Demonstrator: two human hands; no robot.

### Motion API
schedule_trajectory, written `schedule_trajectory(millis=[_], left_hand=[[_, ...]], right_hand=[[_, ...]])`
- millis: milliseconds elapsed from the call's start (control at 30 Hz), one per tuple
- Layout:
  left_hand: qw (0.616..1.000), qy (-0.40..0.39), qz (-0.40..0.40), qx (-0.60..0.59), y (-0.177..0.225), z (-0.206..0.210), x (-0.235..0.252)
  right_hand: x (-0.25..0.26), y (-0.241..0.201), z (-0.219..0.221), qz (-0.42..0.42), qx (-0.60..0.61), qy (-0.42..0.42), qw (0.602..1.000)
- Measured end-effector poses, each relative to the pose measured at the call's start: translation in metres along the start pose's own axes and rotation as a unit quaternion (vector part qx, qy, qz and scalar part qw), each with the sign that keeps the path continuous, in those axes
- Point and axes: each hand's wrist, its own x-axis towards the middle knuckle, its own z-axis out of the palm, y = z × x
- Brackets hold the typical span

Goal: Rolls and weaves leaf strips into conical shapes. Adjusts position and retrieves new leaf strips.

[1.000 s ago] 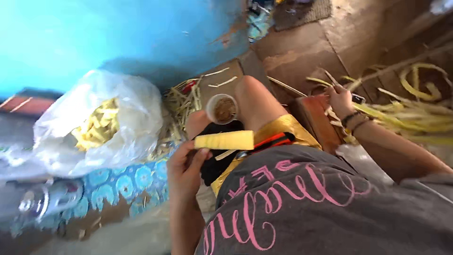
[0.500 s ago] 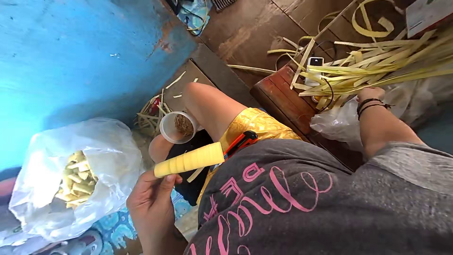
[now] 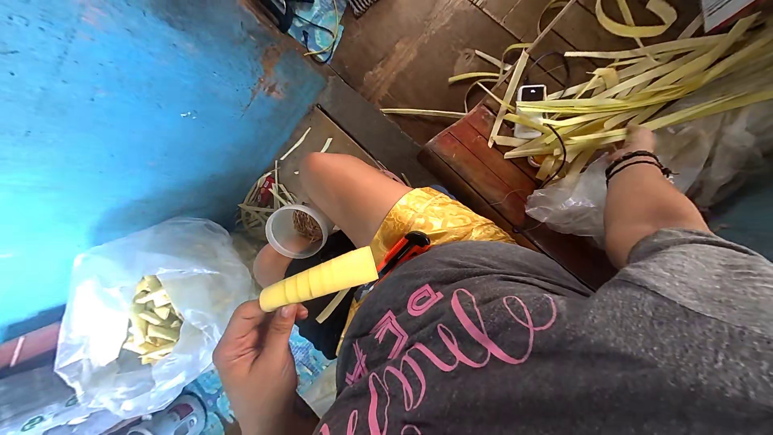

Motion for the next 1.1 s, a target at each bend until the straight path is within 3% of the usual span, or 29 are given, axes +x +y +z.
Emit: schedule_trajectory(millis=[67, 233, 367, 433, 667, 833, 900, 967, 1000, 1067, 1100], left_hand=[[1.000, 0.001, 0.003, -0.004, -0.002, -0.002, -0.001], [1.000, 0.018, 0.008, -0.020, -0.009, -0.007, -0.008], [0.999, 0.028, 0.011, -0.029, -0.017, -0.013, -0.017], [0.999, 0.037, 0.013, -0.036, -0.020, -0.017, -0.022], [0.996, 0.067, 0.011, -0.054, -0.033, -0.032, -0.041], [0.993, 0.094, 0.033, -0.058, -0.037, -0.041, -0.051], [0.989, 0.138, 0.051, -0.017, -0.038, -0.043, -0.053], [0.978, 0.191, 0.060, 0.066, -0.041, -0.043, -0.055], [0.967, 0.214, 0.069, 0.119, -0.043, -0.043, -0.056], [0.940, 0.242, 0.090, 0.224, -0.044, -0.039, -0.055], [0.923, 0.255, 0.099, 0.272, -0.044, -0.035, -0.055]], right_hand=[[-0.004, -0.001, -0.012, -0.030, -0.042, 0.056, 0.997], [0.015, -0.006, -0.033, -0.058, 0.000, 0.056, 0.997], [0.002, -0.025, -0.047, -0.139, -0.260, 0.082, 0.952], [-0.010, -0.036, -0.049, -0.154, -0.318, 0.100, 0.930], [-0.038, -0.059, -0.050, -0.171, -0.254, 0.114, 0.945], [-0.076, -0.090, -0.019, -0.257, -0.056, 0.135, 0.955], [-0.102, -0.111, 0.015, -0.344, 0.077, 0.082, 0.932], [-0.154, -0.120, 0.055, -0.417, 0.095, -0.071, 0.901], [-0.195, -0.119, 0.073, -0.461, 0.062, -0.176, 0.868], [-0.318, -0.102, 0.089, -0.523, -0.060, -0.389, 0.756], [-0.389, -0.088, 0.088, -0.521, -0.099, -0.512, 0.675]])
